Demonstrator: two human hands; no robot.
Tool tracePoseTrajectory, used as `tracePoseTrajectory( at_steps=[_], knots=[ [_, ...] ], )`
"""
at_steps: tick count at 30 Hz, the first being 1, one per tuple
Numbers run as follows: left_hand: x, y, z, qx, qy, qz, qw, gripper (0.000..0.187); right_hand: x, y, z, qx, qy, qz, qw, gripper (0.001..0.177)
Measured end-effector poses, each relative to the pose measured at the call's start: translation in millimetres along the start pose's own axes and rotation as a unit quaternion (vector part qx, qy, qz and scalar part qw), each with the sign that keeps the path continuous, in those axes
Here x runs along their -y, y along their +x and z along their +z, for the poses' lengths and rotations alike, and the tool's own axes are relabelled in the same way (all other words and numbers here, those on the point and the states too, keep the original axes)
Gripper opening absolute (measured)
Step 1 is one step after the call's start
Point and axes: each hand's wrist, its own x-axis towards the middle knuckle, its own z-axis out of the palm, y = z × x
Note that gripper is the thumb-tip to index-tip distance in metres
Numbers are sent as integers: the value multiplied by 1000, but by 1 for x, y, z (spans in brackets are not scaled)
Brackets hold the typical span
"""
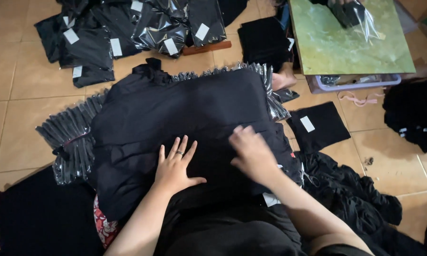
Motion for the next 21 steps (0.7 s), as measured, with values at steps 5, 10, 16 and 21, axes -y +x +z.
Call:
tracePoseTrajectory(
  at_steps=[5, 10, 16, 21],
  knots=[
    [1, 0, 7, -11, 6, 4, 1000, 125, -35, -33, 66, 23, 49, 73, 996, 83],
    [2, 1, 7, -22, 0, 7, 1000, 125, -92, -36, 67, 134, 302, 222, 917, 71],
    [1, -1, 6, -11, -9, -3, 1000, 122, -141, -28, 92, 93, 515, 209, 826, 55],
    [2, -1, 9, -16, 3, 0, 1000, 118, -183, -24, 84, 190, 464, 182, 846, 45]
  ],
)
